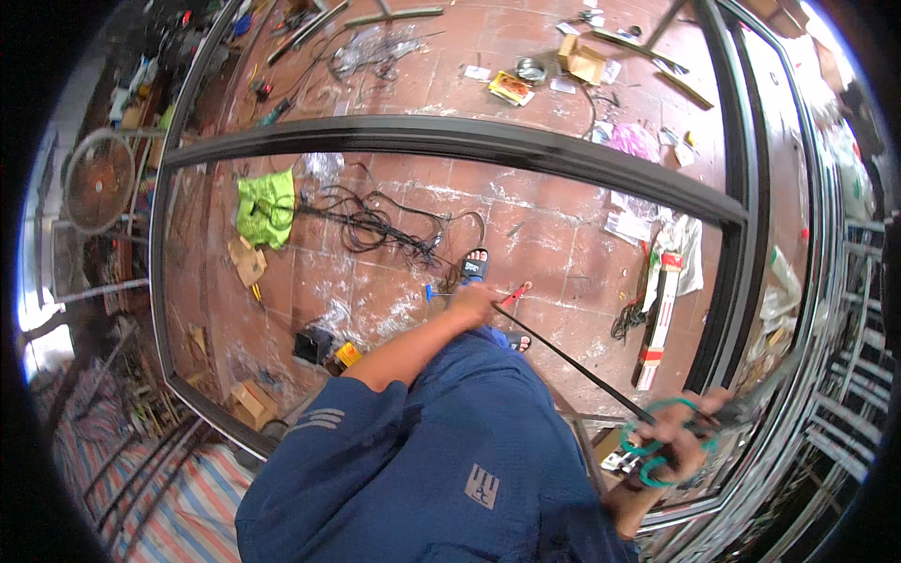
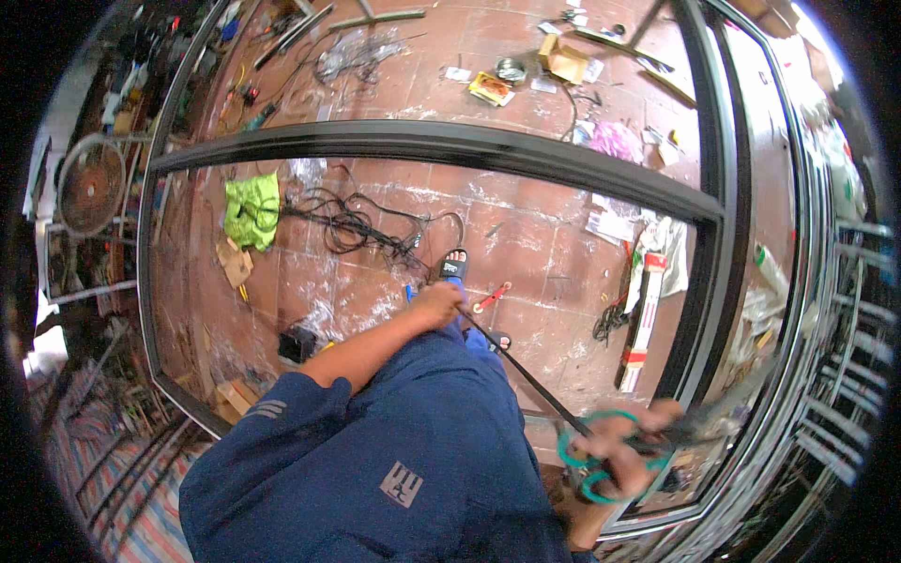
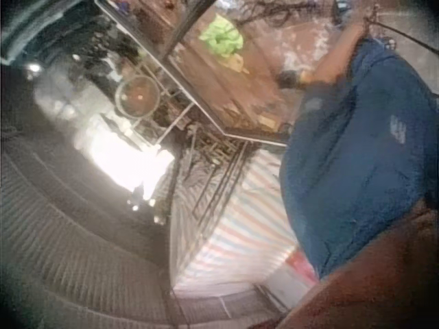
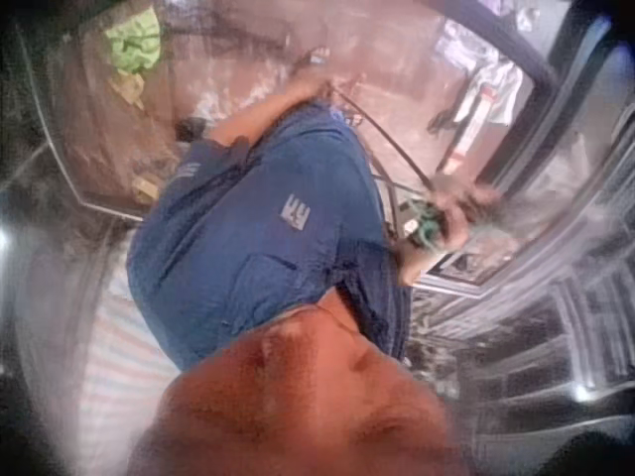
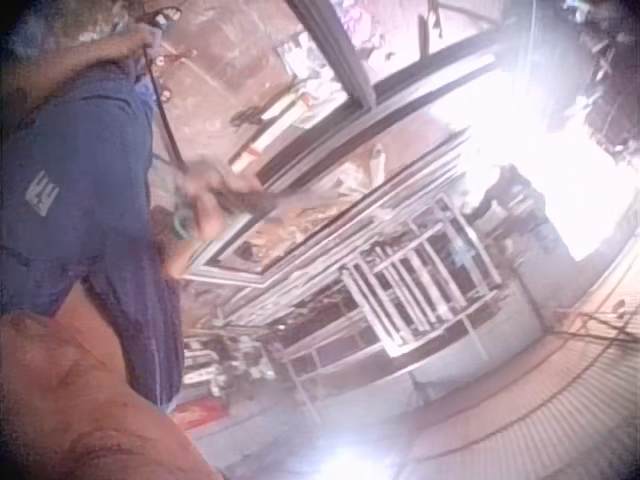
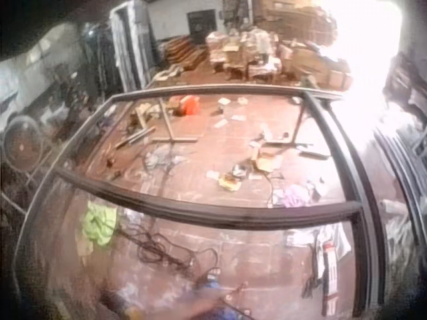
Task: The person positions a large metal window frame on the floor, then uses green-handled scissors to cut a black rubber seal. They press the seal into the frame's groove along multiple edges, adjusting and trimming as needed.
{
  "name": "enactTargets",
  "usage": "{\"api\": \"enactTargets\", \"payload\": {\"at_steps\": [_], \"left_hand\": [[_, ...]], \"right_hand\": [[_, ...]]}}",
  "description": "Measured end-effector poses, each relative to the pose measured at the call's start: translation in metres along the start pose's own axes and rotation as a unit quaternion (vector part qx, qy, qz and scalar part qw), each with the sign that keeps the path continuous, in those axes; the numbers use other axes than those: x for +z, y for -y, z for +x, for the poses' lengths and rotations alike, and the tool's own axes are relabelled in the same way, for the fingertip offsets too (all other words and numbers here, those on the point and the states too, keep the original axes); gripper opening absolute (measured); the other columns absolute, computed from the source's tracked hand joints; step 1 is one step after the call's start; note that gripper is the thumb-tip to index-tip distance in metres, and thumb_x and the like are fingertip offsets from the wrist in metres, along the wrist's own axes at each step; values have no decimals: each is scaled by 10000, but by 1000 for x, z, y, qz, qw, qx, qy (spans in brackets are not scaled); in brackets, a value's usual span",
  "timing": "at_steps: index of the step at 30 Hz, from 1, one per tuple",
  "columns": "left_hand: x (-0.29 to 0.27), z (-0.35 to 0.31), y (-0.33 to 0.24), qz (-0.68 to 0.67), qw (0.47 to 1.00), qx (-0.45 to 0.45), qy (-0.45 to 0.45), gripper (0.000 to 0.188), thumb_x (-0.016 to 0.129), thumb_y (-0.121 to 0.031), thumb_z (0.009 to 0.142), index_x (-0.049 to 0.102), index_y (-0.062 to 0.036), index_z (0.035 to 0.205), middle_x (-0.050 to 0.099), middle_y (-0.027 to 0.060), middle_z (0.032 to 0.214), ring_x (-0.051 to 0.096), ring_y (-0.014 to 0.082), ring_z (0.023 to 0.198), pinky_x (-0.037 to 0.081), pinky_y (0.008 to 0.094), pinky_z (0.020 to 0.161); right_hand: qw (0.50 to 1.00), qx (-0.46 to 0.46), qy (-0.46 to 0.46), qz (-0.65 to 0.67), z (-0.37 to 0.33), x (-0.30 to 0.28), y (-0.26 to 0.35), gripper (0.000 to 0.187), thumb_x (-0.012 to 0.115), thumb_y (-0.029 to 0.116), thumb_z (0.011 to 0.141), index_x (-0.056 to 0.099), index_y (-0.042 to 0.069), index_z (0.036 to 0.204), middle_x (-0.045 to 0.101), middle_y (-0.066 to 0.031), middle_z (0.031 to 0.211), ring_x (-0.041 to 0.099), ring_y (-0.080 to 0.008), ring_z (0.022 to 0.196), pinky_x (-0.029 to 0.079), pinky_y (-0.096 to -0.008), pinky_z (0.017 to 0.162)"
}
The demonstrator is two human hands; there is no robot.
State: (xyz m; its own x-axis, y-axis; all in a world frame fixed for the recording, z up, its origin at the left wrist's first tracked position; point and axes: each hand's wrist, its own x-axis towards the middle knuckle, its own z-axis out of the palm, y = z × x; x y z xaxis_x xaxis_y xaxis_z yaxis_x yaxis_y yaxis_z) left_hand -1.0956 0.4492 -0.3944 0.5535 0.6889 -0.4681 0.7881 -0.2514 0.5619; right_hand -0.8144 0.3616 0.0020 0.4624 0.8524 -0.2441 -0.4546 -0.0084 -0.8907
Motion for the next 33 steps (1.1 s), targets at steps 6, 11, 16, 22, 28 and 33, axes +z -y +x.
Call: {"api": "enactTargets", "payload": {"at_steps": [6, 11, 16, 22, 28, 33], "left_hand": [[-59, -65, 135, 3, 974, -212, -74, 206, 605, -206, 888, 708, -124, 1046, 686, 158, 1194, 653, 351, 1141, 533, 479, 939], [-54, -109, 231, -94, 916, -310, -237, 220, 554, -240, 950, 697, -111, 1057, 733, 171, 1058, 698, 349, 1016, 548, 453, 891], [-132, -145, 266, -392, 678, -355, -511, 318, 550, -325, 1024, 677, -40, 961, 693, 120, 799, 694, 228, 767, 548, 381, 697], [-246, -290, 158, -235, 540, -325, -740, 270, 550, -234, 1012, 639, -32, 857, 640, 65, 724, 616, 182, 630, 505, 350, 582], [-17, -261, 96, -126, 662, -435, -597, 289, 534, -236, 967, 655, -8, 1097, 679, 241, 892, 663, 390, 864, 500, 510, 744], [-166, -238, 110, -123, 666, -467, -569, 296, 524, -197, 956, 636, -2, 1147, 687, 306, 902, 655, 521, 890, 522, 561, 765]], "right_hand": [[958, -160, 161, 173, 57, 5, 76, 372, 615, -126, 809, 469, 4, 1125, 589, -56, 657, 606, -121, 563, 550, -261, 533], [900, -147, 260, 317, 100, -15, 124, 155, 464, 158, 1088, 517, 36, 1010, 599, -83, 628, 454, -162, 451, 439, -297, 518], [917, -150, 314, 195, 137, 51, 85, 170, 627, 16, 972, 498, 18, 1083, 537, -68, 612, 475, -156, 480, 430, -307, 504], [902, -75, 324, 274, 175, 74, 58, 385, 613, -129, 828, 456, -30, 1165, 526, -59, 687, 429, -129, 534, 364, -292, 526], [956, -137, 258, 13, 249, 18, 28, 420, 623, 56, 914, 465, -11, 1297, 520, -85, 803, 513, -164, 634, 504, -335, 702], [945, -44, 322, 13, 236, 54, 11, 408, 565, 55, 939, 459, 4, 1329, 533, -97, 802, 519, -161, 632, 485, -258, 617]]}}
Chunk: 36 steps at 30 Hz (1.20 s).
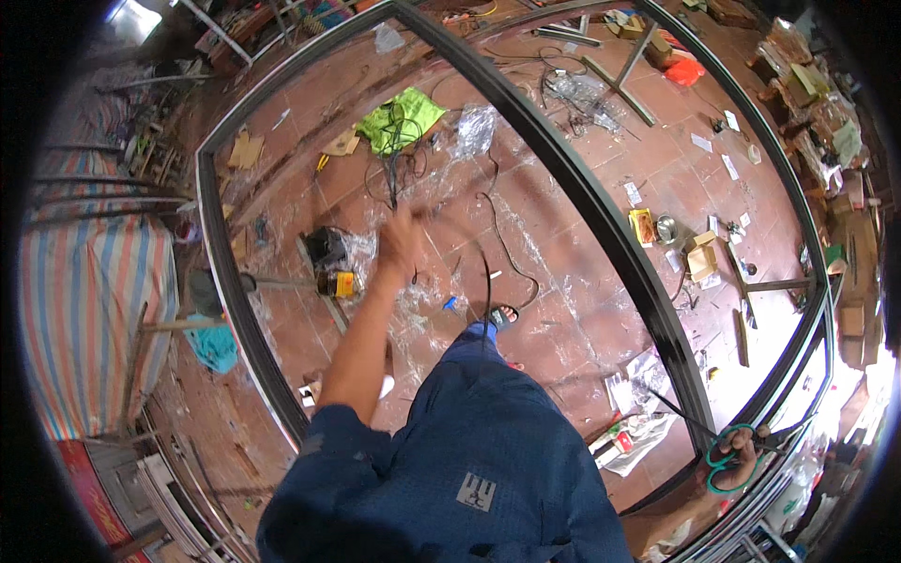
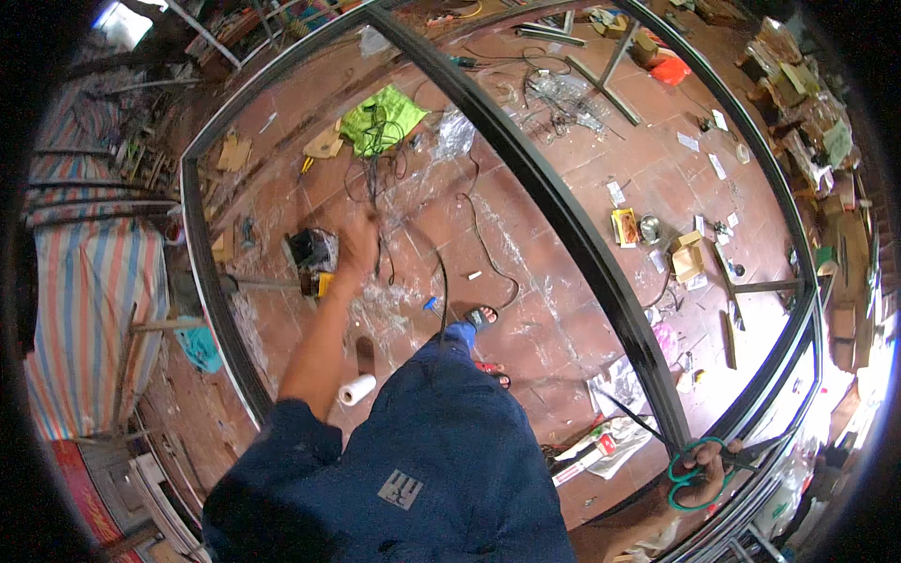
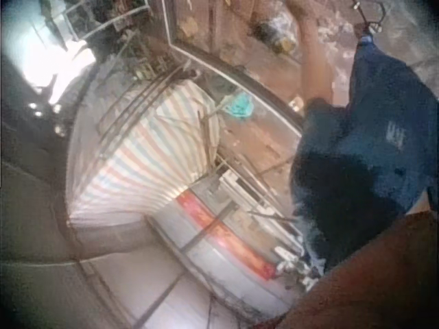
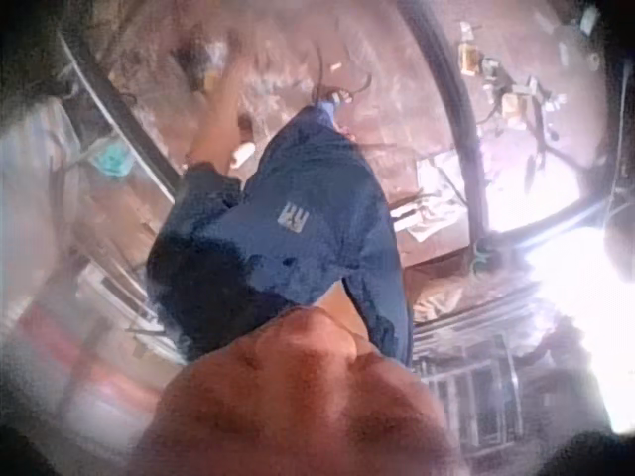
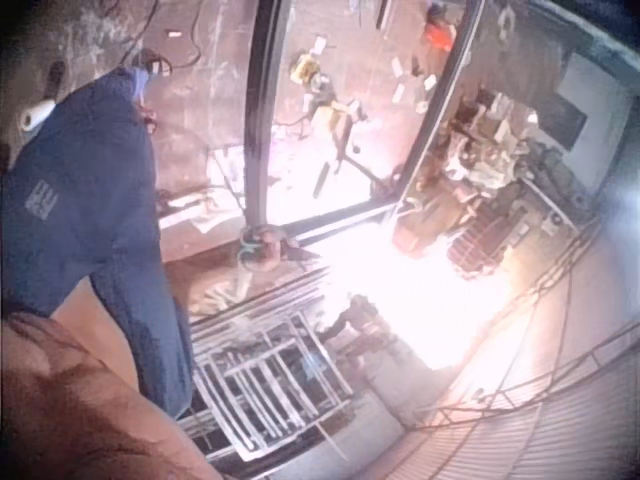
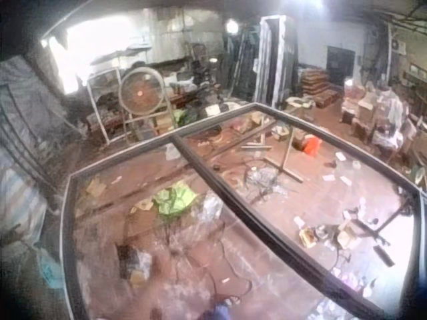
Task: The person positions a large metal window frame on the floor, then uses green-handled scissors to cut a black rubber seal. They press the seal into the frame's groove along multiple edges, adjusting and trimming as needed.
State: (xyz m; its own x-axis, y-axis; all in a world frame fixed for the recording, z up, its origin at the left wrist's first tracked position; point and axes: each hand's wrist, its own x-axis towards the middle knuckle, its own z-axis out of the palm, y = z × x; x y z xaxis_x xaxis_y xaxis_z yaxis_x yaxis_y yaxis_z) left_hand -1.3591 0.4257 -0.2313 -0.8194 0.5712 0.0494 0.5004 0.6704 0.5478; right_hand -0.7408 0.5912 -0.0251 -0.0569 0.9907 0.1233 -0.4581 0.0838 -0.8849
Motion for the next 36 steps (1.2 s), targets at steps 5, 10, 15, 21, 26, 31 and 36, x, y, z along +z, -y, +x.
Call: {"api": "enactTargets", "payload": {"at_steps": [5, 10, 15, 21, 26, 31, 36], "left_hand": [[-84, -34, -50, -252, 952, 56, -166, 300, 626, -314, 995, 710, -29, 1043, 713, 169, 844, 674, 319, 786, 509, 417, 720], [-45, -55, 2, -80, 992, 0, -96, 414, 639, -400, 1003, 701, 6, 1058, 705, 115, 842, 637, 215, 773, 502, 410, 746], [-168, -68, -135, -165, 885, 212, -381, 286, 611, -246, 1002, 665, 34, 1024, 688, 180, 908, 626, 274, 799, 502, 423, 775], [-24, -133, -69, 67, 972, 85, 206, 374, 662, -354, 899, 707, 8, 978, 699, 258, 1013, 677, 387, 932, 511, 494, 805], [11, -186, -104, 2, 923, 130, 361, 377, 753, -392, 843, 743, -16, 875, 715, 206, 840, 700, 388, 807, 522, 479, 747], [17, -154, -93, -5, 917, 140, 373, 324, 779, -382, 813, 779, -72, 910, 725, 191, 839, 710, 381, 808, 534, 475, 736], [17, -130, -109, 76, 935, 220, 266, 472, 793, -383, 796, 741, -67, 1143, 727, 193, 1111, 690, 371, 1044, 540, 457, 888]], "right_hand": [[991, 8, 94, -99, -18, -19, -2, 375, 560, 67, 947, 483, 6, 1308, 630, -120, 836, 557, -175, 701, 498, -269, 677], [995, 14, 28, -93, -37, -36, -6, 392, 570, 62, 936, 483, 3, 1314, 628, -117, 817, 565, -169, 701, 480, -266, 650], [992, 39, 23, -119, -70, -84, 14, 407, 568, 67, 943, 476, -7, 1333, 626, -123, 836, 568, -165, 689, 481, -264, 628], [990, 17, -115, -83, -74, -100, -1, 390, 642, 110, 907, 512, 8, 1260, 629, -119, 782, 583, -171, 613, 481, -267, 548], [973, -21, -206, -100, -90, -136, 28, 422, 651, 115, 913, 494, 5, 1288, 645, -125, 842, 592, -178, 659, 485, -271, 582], [952, -21, -265, -154, -102, -141, 29, 496, 696, 158, 930, 459, -19, 1327, 677, -153, 892, 626, -182, 674, 502, -254, 584], [973, 33, -195, -117, -111, -95, 6, 467, 676, 146, 936, 456, -33, 1308, 670, -128, 827, 608, -149, 588, 491, -233, 550]]}}
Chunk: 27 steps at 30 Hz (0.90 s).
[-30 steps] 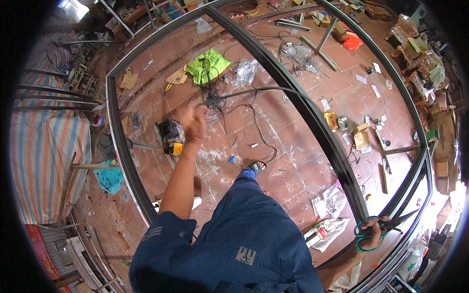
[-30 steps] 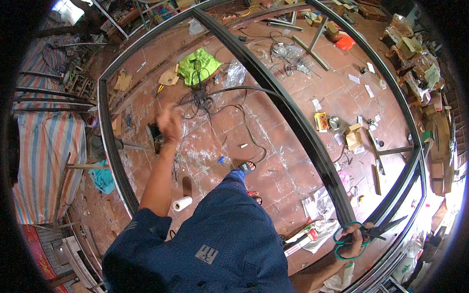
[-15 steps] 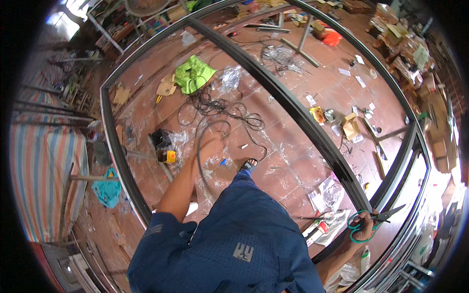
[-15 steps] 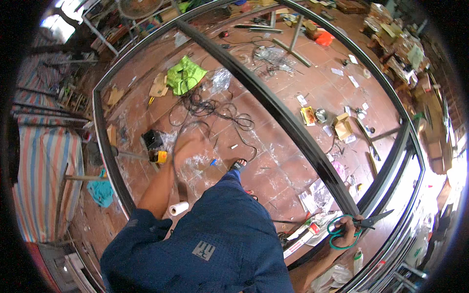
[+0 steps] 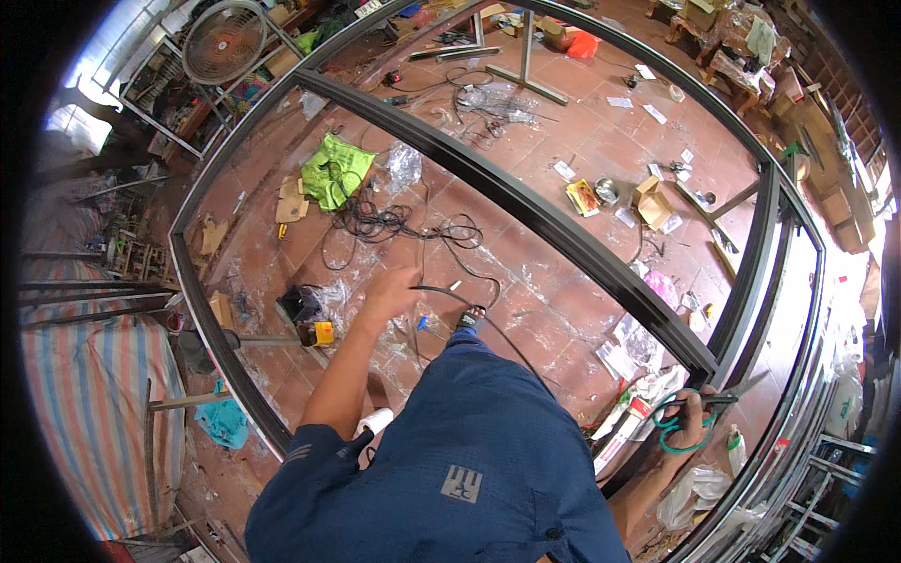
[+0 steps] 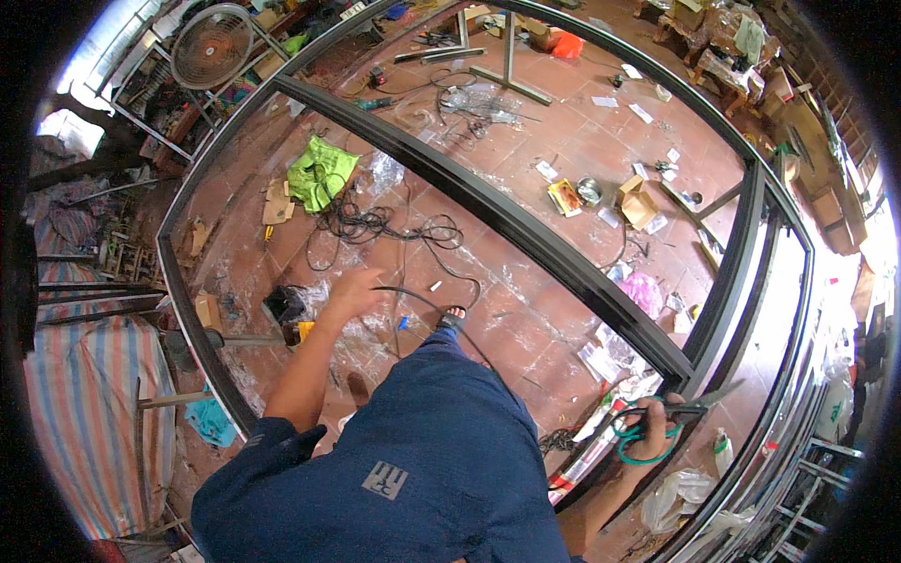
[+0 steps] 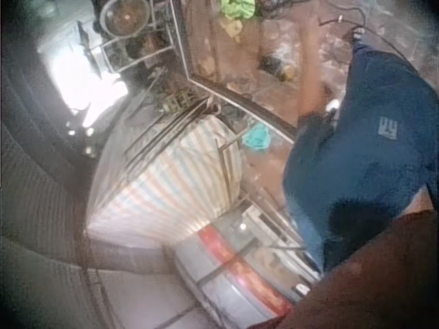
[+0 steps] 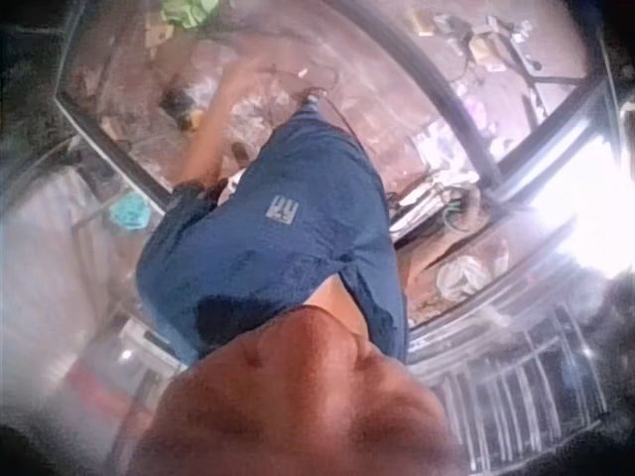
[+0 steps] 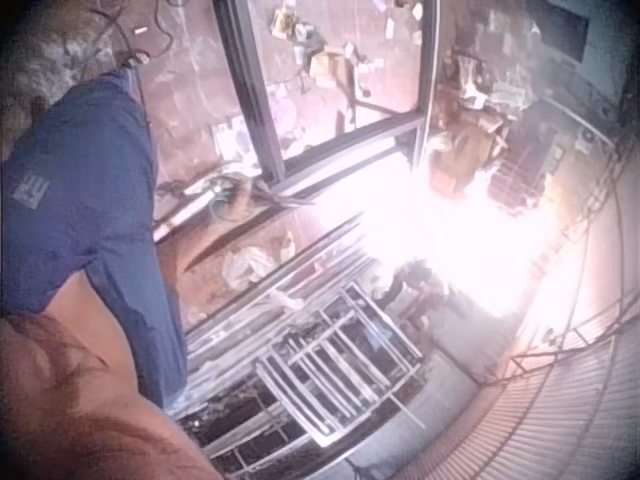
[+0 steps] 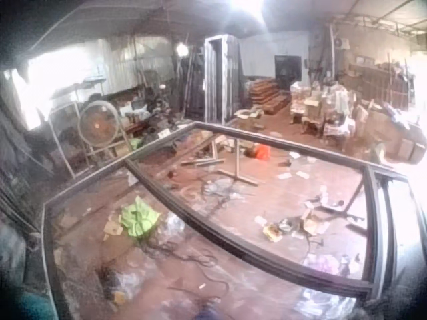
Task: The person positions a large metal window frame on the floor, then uses green-handled scissors to cut a black rubber seal. They press the seal into the frame's groove along multiple edges, adjusting and trimming as needed.
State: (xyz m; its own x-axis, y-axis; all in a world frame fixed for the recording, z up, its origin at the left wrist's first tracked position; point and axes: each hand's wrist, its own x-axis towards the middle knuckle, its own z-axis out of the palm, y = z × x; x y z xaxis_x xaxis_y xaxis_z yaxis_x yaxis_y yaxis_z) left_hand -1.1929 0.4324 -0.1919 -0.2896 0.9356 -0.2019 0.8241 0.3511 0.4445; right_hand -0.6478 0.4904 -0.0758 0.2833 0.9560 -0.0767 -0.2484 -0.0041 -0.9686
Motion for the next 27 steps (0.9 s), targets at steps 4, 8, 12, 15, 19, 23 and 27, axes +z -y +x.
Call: {"api": "enactTargets", "payload": {"at_steps": [4, 8, 12, 15, 19, 23, 27], "left_hand": [[20, 30, -135, -225, 945, 193, 136, 682, 767, -330, 863, 562, -28, 1440, 625, 206, 1398, 631, 300, 1229, 478, 383, 1056], [52, -1, -233, -551, 666, 195, 463, 594, 703, -133, 925, 541, -110, 1495, 677, 76, 1356, 624, 125, 1156, 494, 293, 999], [27, 19, -232, -405, 814, 190, 370, 335, 709, -195, 956, 700, -74, 1268, 746, 39, 1046, 642, 110, 942, 514, 297, 857], [26, 45, -191, -384, 866, 194, 256, 244, 700, -256, 977, 745, -24, 1039, 667, -2, 796, 569, 89, 756, 460, 298, 655], [18, 80, -134, -430, 885, 27, 179, 246, 682, -278, 996, 753, -46, 1029, 639, -21, 768, 528, 57, 656, 413, 250, 566], [12, 111, -76, -495, 857, -101, 103, 246, 648, -292, 1023, 752, -69, 1017, 579, -45, 707, 500, 31, 606, 385, 207, 519], [-17, 145, -26, -516, 845, -141, 15, 269, 594, -291, 1053, 747, -71, 1024, 532, -54, 664, 509, 34, 593, 390, 205, 502]], "right_hand": [[997, 53, 61, 3, -20, 61, -19, 409, 660, 122, 924, 480, 2, 1272, 666, -136, 817, 622, -178, 581, 526, -292, 554], [991, 69, 116, -1, -26, 131, -38, 381, 703, 70, 889, 490, -5, 1195, 689, -147, 830, 686, -216, 655, 562, -304, 593], [993, 46, 91, -61, -16, 130, -62, 371, 682, 113, 933, 489, -9, 1226, 678, -153, 846, 679, -213, 689, 570, -321, 644], [984, 49, 42, -165, -7, 116, -77, 373, 700, 138, 944, 496, -22, 1212, 674, -141, 883, 700, -200, 688, 581, -290, 614], [960, 57, 17, -275, -14, 91, -100, 489, 764, 212, 925, 525, -42, 1268, 660, -105, 954, 661, -152, 799, 557, -265, 648], [952, 68, 37, -295, -24, 89, -117, 574, 811, 291, 900, 548, -53, 1277, 674, -122, 1002, 654, -179, 876, 544, -303, 773], [952, 90, 46, -288, -22, 128, -120, 691, 840, 395, 870, 556, -63, 1301, 671, -135, 1062, 654, -218, 962, 525, -352, 878]]}}
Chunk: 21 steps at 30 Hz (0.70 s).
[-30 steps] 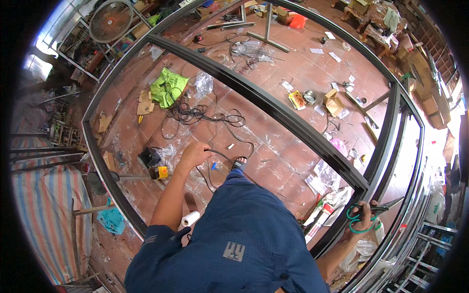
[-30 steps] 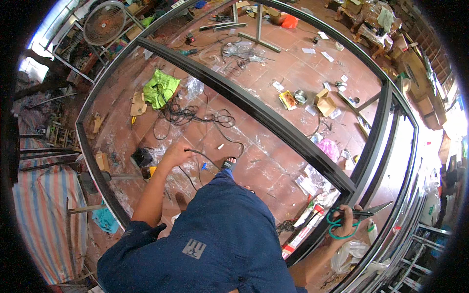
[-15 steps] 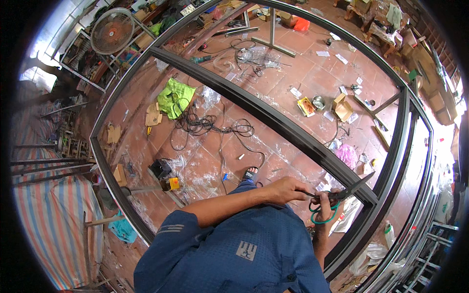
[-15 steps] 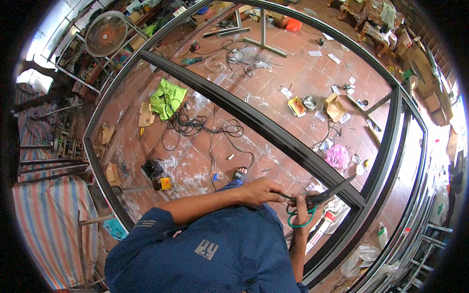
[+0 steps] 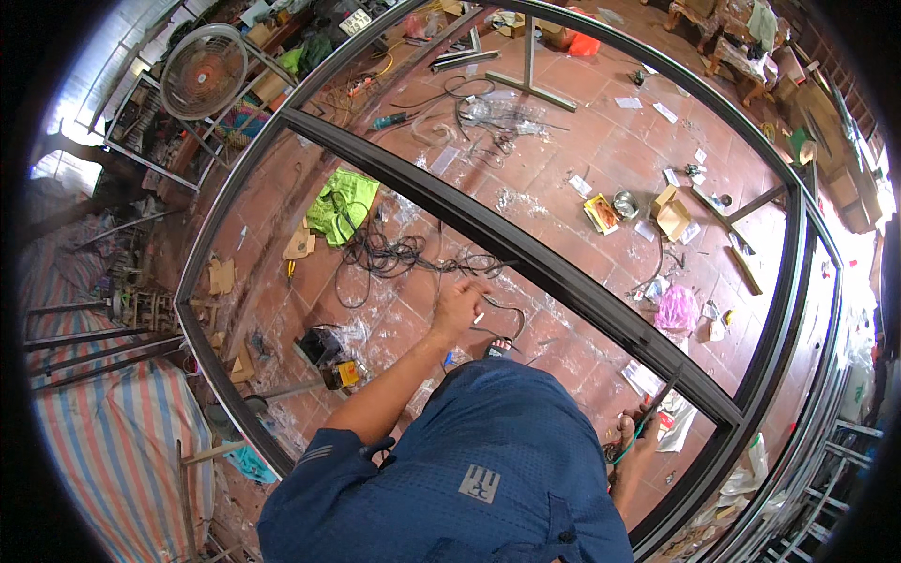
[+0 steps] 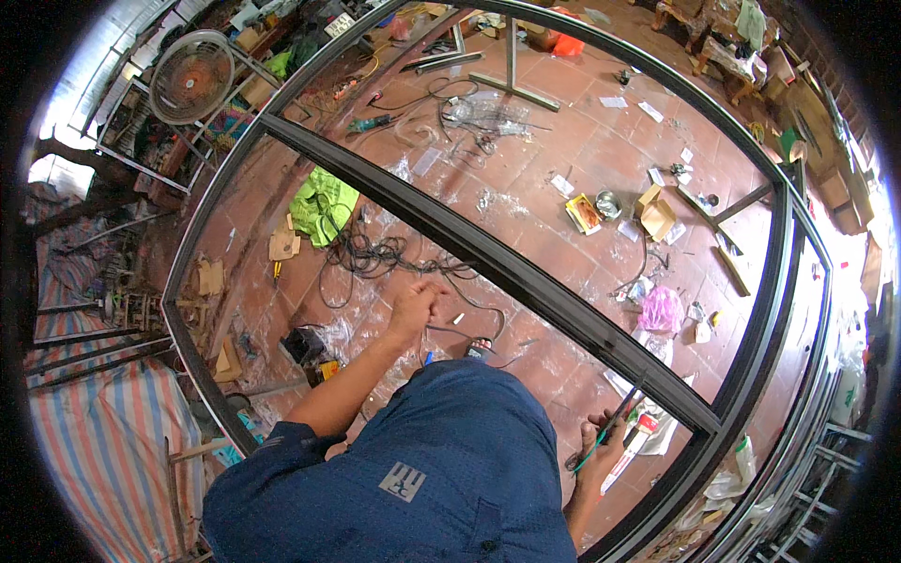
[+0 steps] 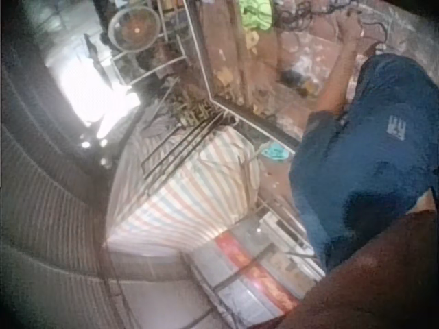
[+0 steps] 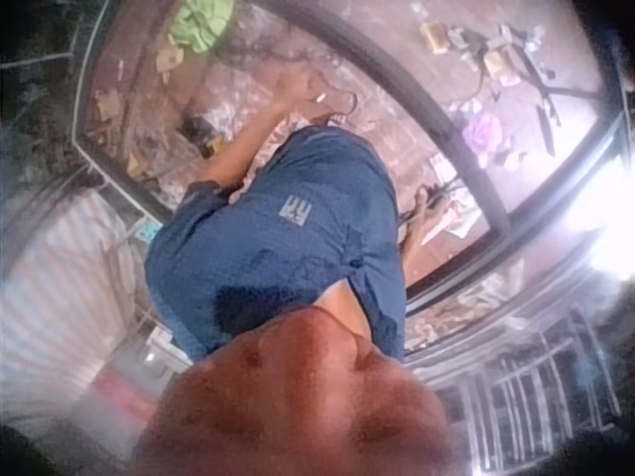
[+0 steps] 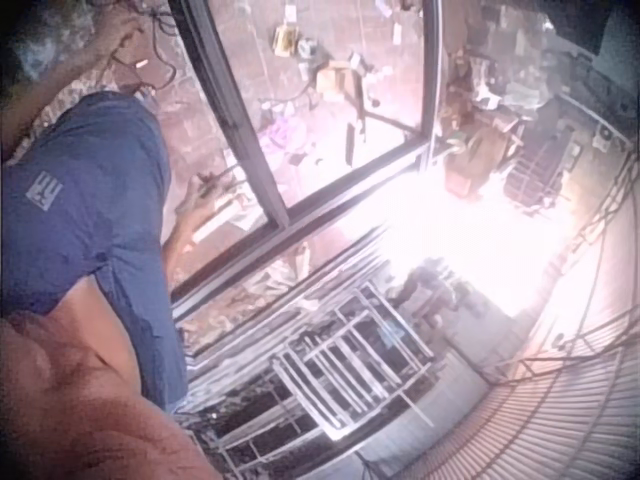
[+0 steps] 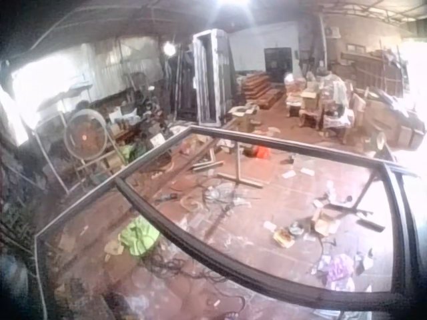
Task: The person positions a large metal window frame on the floor, then uses green-handled scissors to cut a black rubber seal. They press the seal into the frame's groove along multiple edges, adjusting and trimming as needed.
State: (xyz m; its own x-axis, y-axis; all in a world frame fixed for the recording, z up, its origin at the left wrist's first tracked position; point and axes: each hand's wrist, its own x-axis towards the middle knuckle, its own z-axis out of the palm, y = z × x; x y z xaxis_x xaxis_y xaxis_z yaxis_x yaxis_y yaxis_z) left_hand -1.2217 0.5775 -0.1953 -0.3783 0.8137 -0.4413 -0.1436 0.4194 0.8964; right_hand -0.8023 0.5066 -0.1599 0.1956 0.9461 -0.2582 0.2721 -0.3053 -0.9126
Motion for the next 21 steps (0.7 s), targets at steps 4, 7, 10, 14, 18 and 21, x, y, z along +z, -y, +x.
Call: {"api": "enactTargets", "payload": {"at_steps": [4, 7, 10, 14, 18, 21], "left_hand": [[-41, 31, -21, -46, 997, 29, -53, 286, 573, -295, 1060, 730, -61, 1005, 548, -35, 651, 503, 55, 545, 397, 216, 480], [-71, 52, -24, -117, 986, 48, -111, 303, 586, -309, 1053, 716, -50, 964, 557, -21, 623, 497, 67, 504, 391, 234, 448], [-104, 61, -34, -168, 961, 80, -206, 315, 594, -332, 1048, 697, -51, 953, 568, -6, 624, 504, 83, 493, 388, 239, 441], [-154, 67, -42, -271, 905, 124, -304, 325, 614, -365, 1036, 683, -62, 940, 585, 12, 626, 513, 115, 476, 398, 263, 436], [-176, 52, -58, -355, 852, 143, -357, 324, 612, -368, 1040, 689, -67, 948, 608, 27, 642, 524, 138, 465, 406, 282, 436], [-171, 34, -63, -339, 855, 131, -371, 309, 601, -344, 1048, 687, -59, 962, 630, 44, 663, 541, 146, 472, 416, 291, 438]], "right_hand": [[998, -50, 19, -18, 12, 30, 7, 765, 831, 444, 868, 534, -66, 1354, 643, -159, 1161, 667, -253, 1000, 527, -375, 899], [996, -80, 34, -30, 16, 50, 27, 669, 824, 395, 890, 554, -48, 1313, 685, -125, 1038, 657, -213, 956, 523, -346, 859], [995, -49, 82, -39, 23, 57, 41, 677, 830, 401, 882, 555, -40, 1315, 682, -125, 1045, 663, -217, 959, 525, -341, 864], [992, -38, 119, -20, 41, 63, 48, 749, 864, 474, 823, 568, -33, 1289, 699, -136, 1012, 692, -214, 931, 548, -338, 823], [981, -79, 175, 22, 70, 65, 57, 762, 850, 479, 833, 550, -30, 1314, 710, -139, 1028, 701, -219, 896, 554, -325, 788], [967, -58, 243, 48, 94, 64, 80, 799, 833, 527, 832, 542, -35, 1320, 717, -144, 1025, 698, -207, 863, 557, -319, 777]]}}
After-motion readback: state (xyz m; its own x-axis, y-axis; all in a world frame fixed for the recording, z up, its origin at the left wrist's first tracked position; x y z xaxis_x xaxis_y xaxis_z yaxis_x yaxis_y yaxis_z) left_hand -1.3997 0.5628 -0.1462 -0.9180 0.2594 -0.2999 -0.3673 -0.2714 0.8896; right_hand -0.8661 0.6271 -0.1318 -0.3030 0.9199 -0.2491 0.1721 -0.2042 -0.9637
